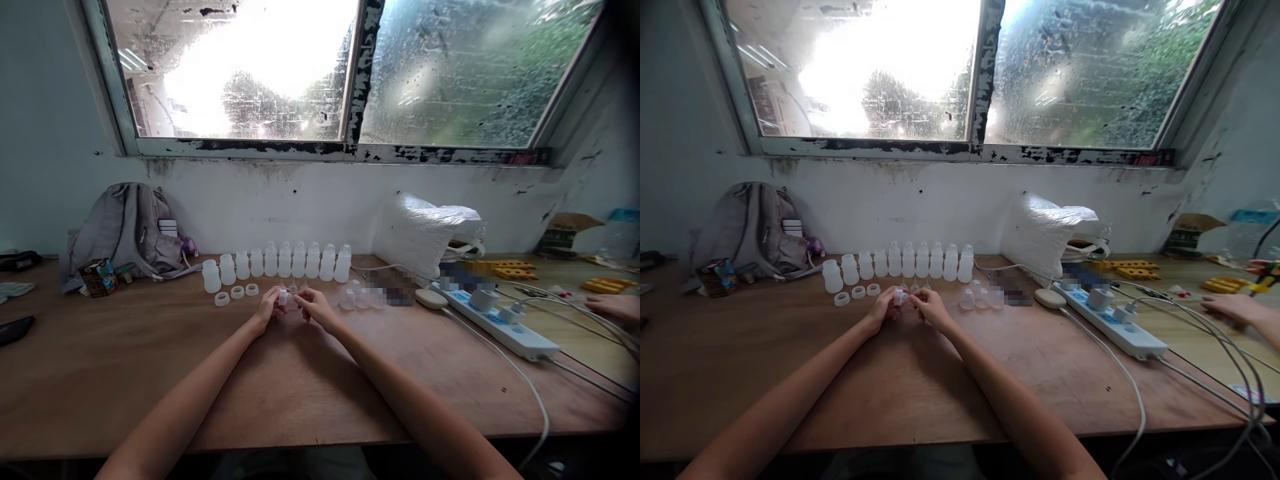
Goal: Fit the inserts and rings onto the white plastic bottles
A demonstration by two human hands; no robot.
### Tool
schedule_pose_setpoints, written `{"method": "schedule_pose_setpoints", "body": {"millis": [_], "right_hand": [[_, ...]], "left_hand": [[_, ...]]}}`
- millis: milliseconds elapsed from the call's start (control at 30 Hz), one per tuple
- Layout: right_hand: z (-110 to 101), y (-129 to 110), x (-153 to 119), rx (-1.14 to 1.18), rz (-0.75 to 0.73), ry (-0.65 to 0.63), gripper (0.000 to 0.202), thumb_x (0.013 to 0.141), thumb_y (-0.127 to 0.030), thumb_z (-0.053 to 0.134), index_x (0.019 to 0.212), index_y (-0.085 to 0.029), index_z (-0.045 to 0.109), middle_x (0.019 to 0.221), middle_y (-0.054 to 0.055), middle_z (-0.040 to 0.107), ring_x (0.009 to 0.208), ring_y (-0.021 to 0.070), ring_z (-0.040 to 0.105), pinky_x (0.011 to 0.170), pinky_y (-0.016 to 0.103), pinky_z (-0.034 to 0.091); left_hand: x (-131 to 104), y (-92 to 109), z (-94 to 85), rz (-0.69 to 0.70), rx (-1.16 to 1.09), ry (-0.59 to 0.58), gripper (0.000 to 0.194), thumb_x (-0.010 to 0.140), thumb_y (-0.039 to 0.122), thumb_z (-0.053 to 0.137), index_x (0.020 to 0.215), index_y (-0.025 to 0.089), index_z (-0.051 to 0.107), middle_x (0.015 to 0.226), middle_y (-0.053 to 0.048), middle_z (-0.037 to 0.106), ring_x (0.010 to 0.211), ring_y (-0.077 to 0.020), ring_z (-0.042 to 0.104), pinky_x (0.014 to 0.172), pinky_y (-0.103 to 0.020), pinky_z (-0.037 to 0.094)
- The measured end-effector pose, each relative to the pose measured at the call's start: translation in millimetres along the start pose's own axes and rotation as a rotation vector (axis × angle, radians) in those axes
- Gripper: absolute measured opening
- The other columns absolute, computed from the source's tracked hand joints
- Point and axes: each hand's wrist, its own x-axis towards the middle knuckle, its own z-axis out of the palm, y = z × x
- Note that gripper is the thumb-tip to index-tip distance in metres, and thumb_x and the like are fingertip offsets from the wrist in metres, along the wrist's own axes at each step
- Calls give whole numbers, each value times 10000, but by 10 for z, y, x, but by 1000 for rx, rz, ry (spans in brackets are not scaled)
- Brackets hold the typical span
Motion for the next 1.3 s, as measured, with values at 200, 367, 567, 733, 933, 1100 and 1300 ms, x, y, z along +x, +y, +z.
{"method": "schedule_pose_setpoints", "body": {"millis": [200,367,567,733,933,1100,1300], "right_hand": [[-23,72,29,-95,-24,48,241,695,-380,519,691,-140,501,533,-24,501,333,63,442,279,172,352],[-100,81,70,-146,-58,14,234,703,-366,511,680,-133,520,556,-7,525,345,58,445,286,163,348],[-134,56,85,-194,-64,8,233,704,-356,508,675,-127,537,550,1,535,357,57,444,299,162,355],[-145,109,93,-218,-80,18,199,714,-334,490,688,-140,523,550,-11,524,348,60,447,292,163,351],[-225,135,82,-213,-113,145,169,729,-326,470,705,-159,486,561,-29,494,332,56,434,291,168,355],[-250,82,83,-214,-100,187,152,716,-309,482,712,-157,494,586,-20,502,336,55,433,288,170,355],[-276,-6,69,-215,-94,199,149,710,-300,488,696,-153,503,569,-16,501,336,63,435,286,178,354]], "left_hand": [[8,0,-62,5,-33,-102,393,660,434,579,923,146,529,780,-38,546,628,-109,532,480,-183,407],[13,42,-84,50,49,-132,371,623,341,649,909,131,544,749,-24,540,609,-85,510,541,-197,419],[49,78,-161,51,97,-191,351,638,348,631,907,135,551,734,-14,537,598,-84,509,555,-212,422],[52,36,-152,182,345,-197,386,709,380,544,1023,159,501,838,-43,561,719,-131,535,586,-228,427],[157,228,-230,602,1137,130,267,764,314,463,994,197,531,1014,-65,538,998,-214,447,876,-357,328],[521,553,-420,586,1571,522,360,776,238,407,1127,175,453,1206,-123,415,1109,-277,342,924,-460,202],[911,631,-594,429,1849,477,371,783,220,363,1129,122,452,1313,-145,288,1222,-258,165,951,-487,82]]}}
